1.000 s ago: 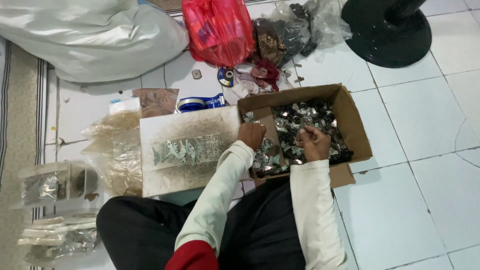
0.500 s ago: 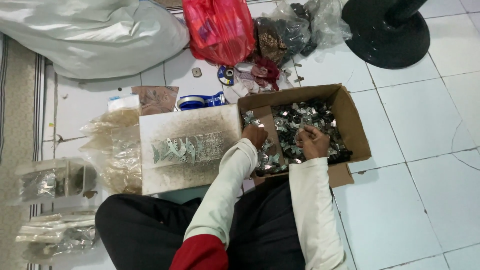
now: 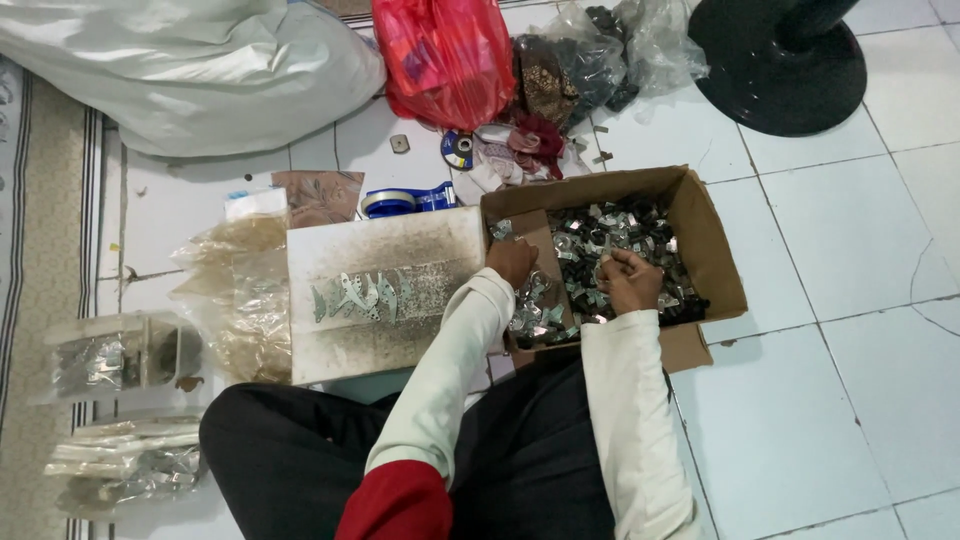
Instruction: The person sits on the floor and sorts small metallic parts from a cardboard box onto a white board. They pick up the parts by hand and place them in a row on the board.
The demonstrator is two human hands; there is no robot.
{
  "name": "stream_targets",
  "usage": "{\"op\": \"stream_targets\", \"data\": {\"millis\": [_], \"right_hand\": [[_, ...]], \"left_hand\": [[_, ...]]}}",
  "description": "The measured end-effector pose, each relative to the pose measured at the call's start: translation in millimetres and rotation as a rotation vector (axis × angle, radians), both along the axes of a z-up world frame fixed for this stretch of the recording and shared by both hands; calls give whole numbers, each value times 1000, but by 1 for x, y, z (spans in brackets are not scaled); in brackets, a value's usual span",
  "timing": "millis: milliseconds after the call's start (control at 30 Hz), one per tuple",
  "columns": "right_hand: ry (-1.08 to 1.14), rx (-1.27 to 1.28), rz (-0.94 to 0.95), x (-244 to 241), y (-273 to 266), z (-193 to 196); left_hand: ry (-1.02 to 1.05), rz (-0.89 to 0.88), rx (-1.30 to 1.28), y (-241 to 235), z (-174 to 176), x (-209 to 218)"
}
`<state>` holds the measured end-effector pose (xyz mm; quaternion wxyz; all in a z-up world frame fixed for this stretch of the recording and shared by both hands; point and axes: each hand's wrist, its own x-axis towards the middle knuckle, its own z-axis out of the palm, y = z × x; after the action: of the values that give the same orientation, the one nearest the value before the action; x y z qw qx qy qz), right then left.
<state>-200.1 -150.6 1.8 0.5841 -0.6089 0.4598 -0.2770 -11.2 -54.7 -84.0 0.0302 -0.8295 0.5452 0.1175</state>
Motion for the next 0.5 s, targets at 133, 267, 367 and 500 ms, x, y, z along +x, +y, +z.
{"op": "stream_targets", "data": {"millis": [133,267,367,500], "right_hand": [[17,13,1,-1,-2,-3],[34,0,-1,2,-1,-1],[45,-5,5,4,-3,-5],[47,-17,21,3,3,3]], "left_hand": [[-203,-105,141,-4,-19,-13],[-258,-113,151,4,8,-12],[-234,-104,86,14,32,-17],[20,1,-93,4,18,-8]]}}
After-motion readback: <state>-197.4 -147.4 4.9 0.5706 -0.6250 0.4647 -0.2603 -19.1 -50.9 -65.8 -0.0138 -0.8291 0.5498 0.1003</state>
